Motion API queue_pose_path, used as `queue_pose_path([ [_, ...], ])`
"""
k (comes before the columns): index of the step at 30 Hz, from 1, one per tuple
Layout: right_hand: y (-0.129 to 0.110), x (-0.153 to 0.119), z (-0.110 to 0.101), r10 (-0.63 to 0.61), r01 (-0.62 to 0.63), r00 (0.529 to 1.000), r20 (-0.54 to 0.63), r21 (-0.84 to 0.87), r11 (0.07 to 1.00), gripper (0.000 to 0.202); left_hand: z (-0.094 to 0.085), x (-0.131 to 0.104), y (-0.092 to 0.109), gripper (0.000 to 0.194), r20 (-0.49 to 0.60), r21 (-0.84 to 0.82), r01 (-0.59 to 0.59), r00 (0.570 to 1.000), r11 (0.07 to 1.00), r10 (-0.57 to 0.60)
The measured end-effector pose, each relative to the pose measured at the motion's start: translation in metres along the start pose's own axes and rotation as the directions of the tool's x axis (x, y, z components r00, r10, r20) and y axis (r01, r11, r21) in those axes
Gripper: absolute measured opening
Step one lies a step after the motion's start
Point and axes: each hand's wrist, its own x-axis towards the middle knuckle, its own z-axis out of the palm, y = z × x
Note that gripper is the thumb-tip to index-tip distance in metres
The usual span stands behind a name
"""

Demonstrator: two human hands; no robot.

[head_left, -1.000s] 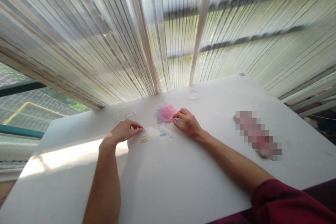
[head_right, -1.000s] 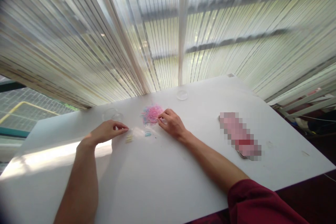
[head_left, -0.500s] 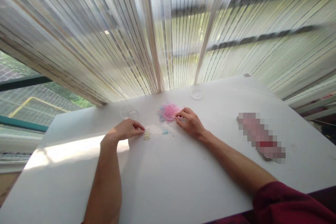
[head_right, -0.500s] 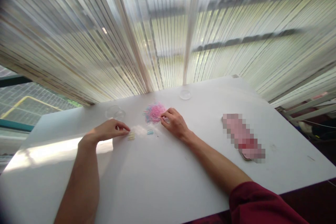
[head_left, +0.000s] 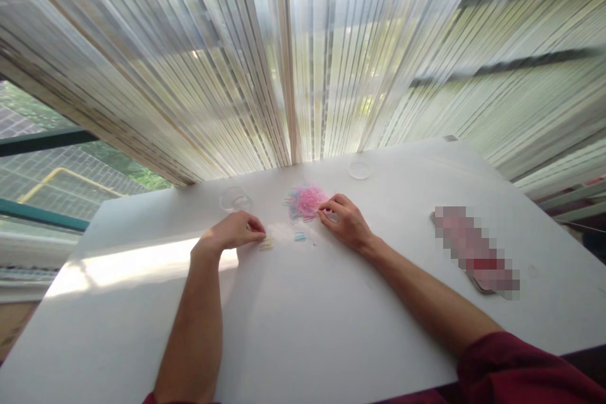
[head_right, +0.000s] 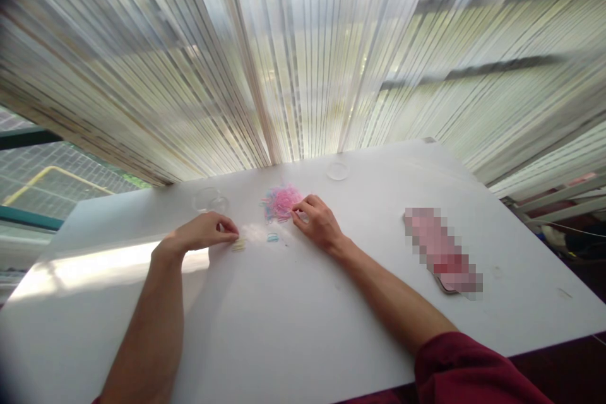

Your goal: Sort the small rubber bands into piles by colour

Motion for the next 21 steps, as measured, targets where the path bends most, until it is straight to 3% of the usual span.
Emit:
queue_pose_path([
  [21,0.0006,-0.0008,0.0007,0.023,-0.023,1.0,0.009,0.013,1.0,0.007,0.0024,0.0005,0.0045,0.037,-0.027,0.054,-0.07,0.997,0.996,0.072],
])
